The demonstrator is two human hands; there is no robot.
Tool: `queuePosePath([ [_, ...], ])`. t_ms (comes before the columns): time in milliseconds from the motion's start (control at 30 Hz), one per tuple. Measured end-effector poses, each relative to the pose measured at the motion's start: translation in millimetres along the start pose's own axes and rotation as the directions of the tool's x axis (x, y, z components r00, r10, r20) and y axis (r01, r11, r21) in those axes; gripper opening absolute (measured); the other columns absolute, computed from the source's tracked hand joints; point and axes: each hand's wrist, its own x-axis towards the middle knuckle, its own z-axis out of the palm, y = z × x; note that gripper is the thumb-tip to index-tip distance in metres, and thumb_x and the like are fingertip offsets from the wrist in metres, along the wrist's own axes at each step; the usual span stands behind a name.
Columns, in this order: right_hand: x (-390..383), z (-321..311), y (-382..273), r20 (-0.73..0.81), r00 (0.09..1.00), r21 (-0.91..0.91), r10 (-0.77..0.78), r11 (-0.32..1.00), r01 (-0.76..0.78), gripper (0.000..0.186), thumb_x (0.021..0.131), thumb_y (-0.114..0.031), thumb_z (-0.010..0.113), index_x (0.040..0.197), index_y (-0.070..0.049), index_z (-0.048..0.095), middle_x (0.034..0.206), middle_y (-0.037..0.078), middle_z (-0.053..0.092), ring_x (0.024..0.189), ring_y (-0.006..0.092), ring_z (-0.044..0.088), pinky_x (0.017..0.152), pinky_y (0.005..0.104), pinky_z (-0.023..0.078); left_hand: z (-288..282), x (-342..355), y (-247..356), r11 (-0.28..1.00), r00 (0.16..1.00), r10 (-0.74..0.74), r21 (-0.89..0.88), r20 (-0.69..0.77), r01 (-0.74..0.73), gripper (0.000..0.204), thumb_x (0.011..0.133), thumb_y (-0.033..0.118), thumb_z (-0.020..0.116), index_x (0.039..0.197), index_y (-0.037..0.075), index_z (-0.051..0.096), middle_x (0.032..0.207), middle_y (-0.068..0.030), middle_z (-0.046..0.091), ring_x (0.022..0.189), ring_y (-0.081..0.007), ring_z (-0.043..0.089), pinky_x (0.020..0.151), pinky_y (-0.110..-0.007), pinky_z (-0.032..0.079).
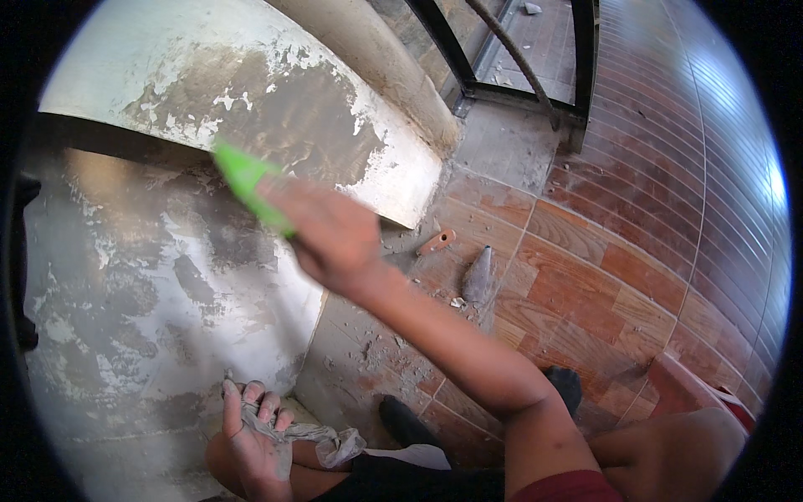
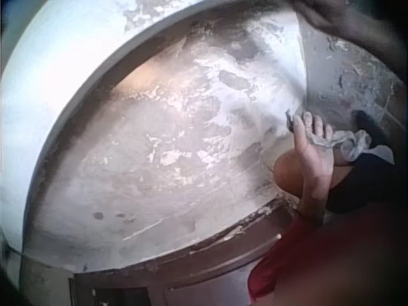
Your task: The person applies plaster to a wall using a green trowel, smoothing the surface in repeated strokes. The person sits on the floor while working on the lower section of the wall.
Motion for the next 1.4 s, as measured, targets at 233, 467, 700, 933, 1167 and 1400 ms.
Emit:
queuePosePath([
  [233,-4.6,-8.5,94.6,-0.06,0.964,-0.157,0.261,0.951,-0.267,0.057,0.081,0.004,0.07,0.134,-0.015,0.062,0.13,0.023,0.061,0.118,0.0366,0.062,0.098,0.0389,0.051,-1.5,-1.8,-3.2,1.0,1.0,-0.003,-0.025,-0.001,0.003,0.022,0.101,0.037,0.06,0.094,0.018,0.05,0.082,0.0061,0.049,0.064,-0.0072,0.043,0.052,-0.026,0.036],
  [467,-55.8,17.0,70.5,0.228,0.967,-0.178,0.114,0.981,-0.074,0.064,0.076,0.003,0.074,0.137,-0.01,0.059,0.149,0.026,0.044,0.139,0.0398,0.043,0.116,0.0488,0.036,1.4,-1.0,-4.0,0.998,0.999,0.03,0.059,-0.041,-0.028,0.021,0.101,0.037,0.06,0.096,0.018,0.051,0.083,0.006,0.049,0.065,-0.0077,0.043,0.053,-0.026,0.036],
  [700,-81.4,-5.4,9.1,0.422,0.907,0.104,-0.001,0.994,-0.047,0.056,0.075,0.006,0.066,0.13,-0.002,0.06,0.134,0.023,0.059,0.127,0.0387,0.057,0.107,0.0482,0.047,7.1,0.5,-6.6,0.997,1.0,0.013,0.073,-0.018,-0.012,0.02,0.101,0.036,0.059,0.097,0.018,0.05,0.084,0.0059,0.048,0.066,-0.0075,0.043,0.053,-0.026,0.036],
  [933,-57.8,-28.7,62.8,0.071,0.985,-0.141,0.158,0.979,-0.147,0.058,0.076,0.011,0.062,0.131,-0.01,0.063,0.133,0.021,0.061,0.121,0.0359,0.061,0.101,0.0419,0.051,7.5,-1.0,-8.0,0.999,0.999,-0.026,-0.017,0.034,0.027,0.017,0.102,0.034,0.058,0.097,0.019,0.05,0.085,0.0053,0.048,0.066,-0.0083,0.043,0.054,-0.026,0.038],
  [1167,-64.0,-0.3,97.1,0.218,0.936,-0.14,0.278,0.958,-0.252,0.076,0.075,0.012,0.064,0.145,-0.012,0.05,0.152,0.024,0.041,0.143,0.04,0.037,0.116,0.0447,0.036,3.6,4.6,-10.4,0.999,0.999,-0.046,-0.007,0.012,0.047,0.015,0.102,0.034,0.057,0.106,0.02,0.05,0.086,0.0051,0.047,0.067,-0.0086,0.043,0.056,-0.028,0.038],
  [1400,-111.7,4.4,15.3,0.35,0.923,0.156,0.16,0.962,-0.225,0.063,0.077,0.009,0.064,0.138,-0.002,0.053,0.148,0.024,0.047,0.137,0.0436,0.045,0.113,0.0492,0.039,6.3,5.9,-8.6,0.993,0.995,-0.093,-0.062,0.046,0.096,0.015,0.1,0.03,0.059,0.108,0.02,0.05,0.086,0.0043,0.048,0.068,-0.0094,0.044,0.057,-0.028,0.038],
])
